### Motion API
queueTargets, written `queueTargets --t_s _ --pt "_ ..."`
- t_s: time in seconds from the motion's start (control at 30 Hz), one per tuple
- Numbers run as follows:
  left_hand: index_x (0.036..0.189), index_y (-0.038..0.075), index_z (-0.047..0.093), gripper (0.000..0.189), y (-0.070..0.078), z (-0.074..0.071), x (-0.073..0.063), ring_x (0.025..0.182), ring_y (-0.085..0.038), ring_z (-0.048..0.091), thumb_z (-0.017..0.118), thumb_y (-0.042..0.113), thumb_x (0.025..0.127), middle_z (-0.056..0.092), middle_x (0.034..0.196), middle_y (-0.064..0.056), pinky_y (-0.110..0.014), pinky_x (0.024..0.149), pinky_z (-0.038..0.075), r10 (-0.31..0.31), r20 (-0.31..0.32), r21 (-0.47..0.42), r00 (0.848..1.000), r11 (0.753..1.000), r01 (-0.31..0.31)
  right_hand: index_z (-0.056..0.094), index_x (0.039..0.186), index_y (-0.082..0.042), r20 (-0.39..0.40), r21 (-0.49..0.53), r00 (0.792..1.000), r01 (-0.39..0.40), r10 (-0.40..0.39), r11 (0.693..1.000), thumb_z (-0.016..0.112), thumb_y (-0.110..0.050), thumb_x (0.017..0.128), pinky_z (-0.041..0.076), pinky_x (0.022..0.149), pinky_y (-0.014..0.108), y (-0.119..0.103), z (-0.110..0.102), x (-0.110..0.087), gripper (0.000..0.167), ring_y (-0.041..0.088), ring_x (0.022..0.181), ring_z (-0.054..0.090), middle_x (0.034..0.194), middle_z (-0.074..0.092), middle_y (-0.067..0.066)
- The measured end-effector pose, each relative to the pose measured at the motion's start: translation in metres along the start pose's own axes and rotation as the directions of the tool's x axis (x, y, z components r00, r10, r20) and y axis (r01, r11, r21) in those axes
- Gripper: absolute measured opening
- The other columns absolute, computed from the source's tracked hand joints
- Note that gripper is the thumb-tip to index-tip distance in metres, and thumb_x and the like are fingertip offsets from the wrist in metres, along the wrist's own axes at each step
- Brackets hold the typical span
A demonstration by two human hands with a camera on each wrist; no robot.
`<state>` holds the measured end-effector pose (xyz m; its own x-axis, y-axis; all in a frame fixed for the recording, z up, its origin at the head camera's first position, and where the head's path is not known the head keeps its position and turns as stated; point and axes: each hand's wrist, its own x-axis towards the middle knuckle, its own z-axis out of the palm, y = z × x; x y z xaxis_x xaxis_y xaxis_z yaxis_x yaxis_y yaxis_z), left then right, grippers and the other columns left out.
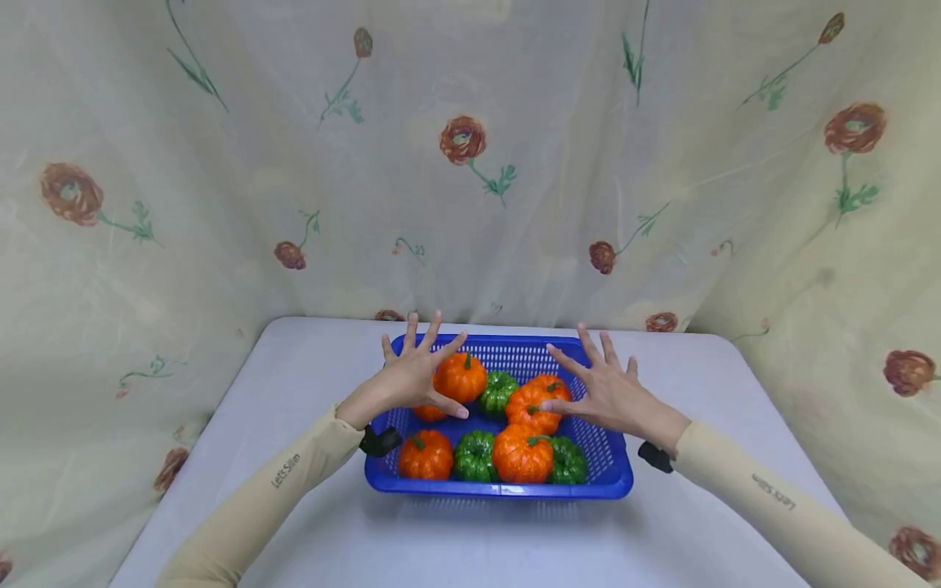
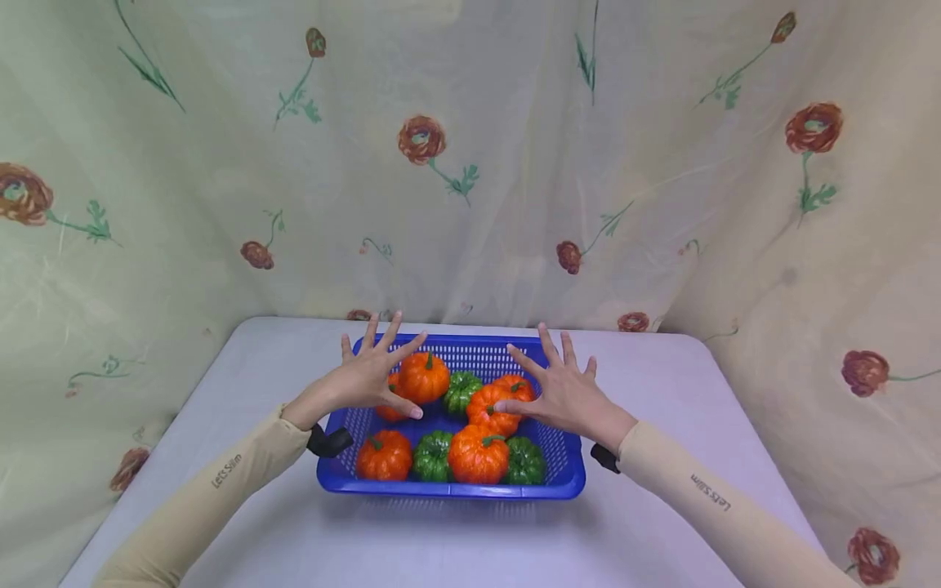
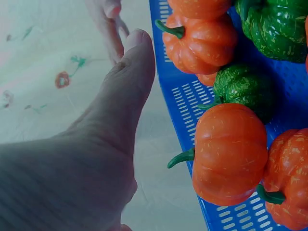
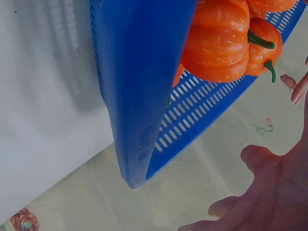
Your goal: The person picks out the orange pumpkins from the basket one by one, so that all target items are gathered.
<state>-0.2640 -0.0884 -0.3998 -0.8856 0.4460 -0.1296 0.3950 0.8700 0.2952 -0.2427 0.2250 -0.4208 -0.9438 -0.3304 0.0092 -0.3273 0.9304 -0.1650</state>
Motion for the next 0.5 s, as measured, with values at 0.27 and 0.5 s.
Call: queueTargets --t_s 0.27,0.5 --pt "0.155 0.033 0.012 0.113 -0.002 0.006 0.0 0.143 -0.046 -0.022 0.075 0.066 0.066 -0.016 0.161 -0.011 -0.08 0.101 -0.007 0.004 -0.016 0.009 1.0 1.0 -0.004 0.027 0.152 -0.03 -0.007 0.009 1.0 0.011 -0.011 1.0 0.053 -0.078 0.076 0.01 0.096 0.084 -0.004 0.004 -0.001 0.094 0.057 0.142 0.003 0.161 -0.001 0.021" --pt "0.155 0.032 0.012 0.113 -0.002 -0.012 -0.009 0.143 -0.046 -0.022 0.076 0.063 0.067 -0.016 0.161 -0.014 -0.079 0.102 -0.009 0.041 -0.065 -0.029 0.997 0.999 -0.043 0.025 0.153 -0.031 -0.042 0.019 0.999 0.026 -0.025 0.999 0.054 -0.078 0.075 0.012 0.098 0.082 -0.007 -0.008 0.001 0.095 0.055 0.143 0.0 0.161 -0.001 0.02"
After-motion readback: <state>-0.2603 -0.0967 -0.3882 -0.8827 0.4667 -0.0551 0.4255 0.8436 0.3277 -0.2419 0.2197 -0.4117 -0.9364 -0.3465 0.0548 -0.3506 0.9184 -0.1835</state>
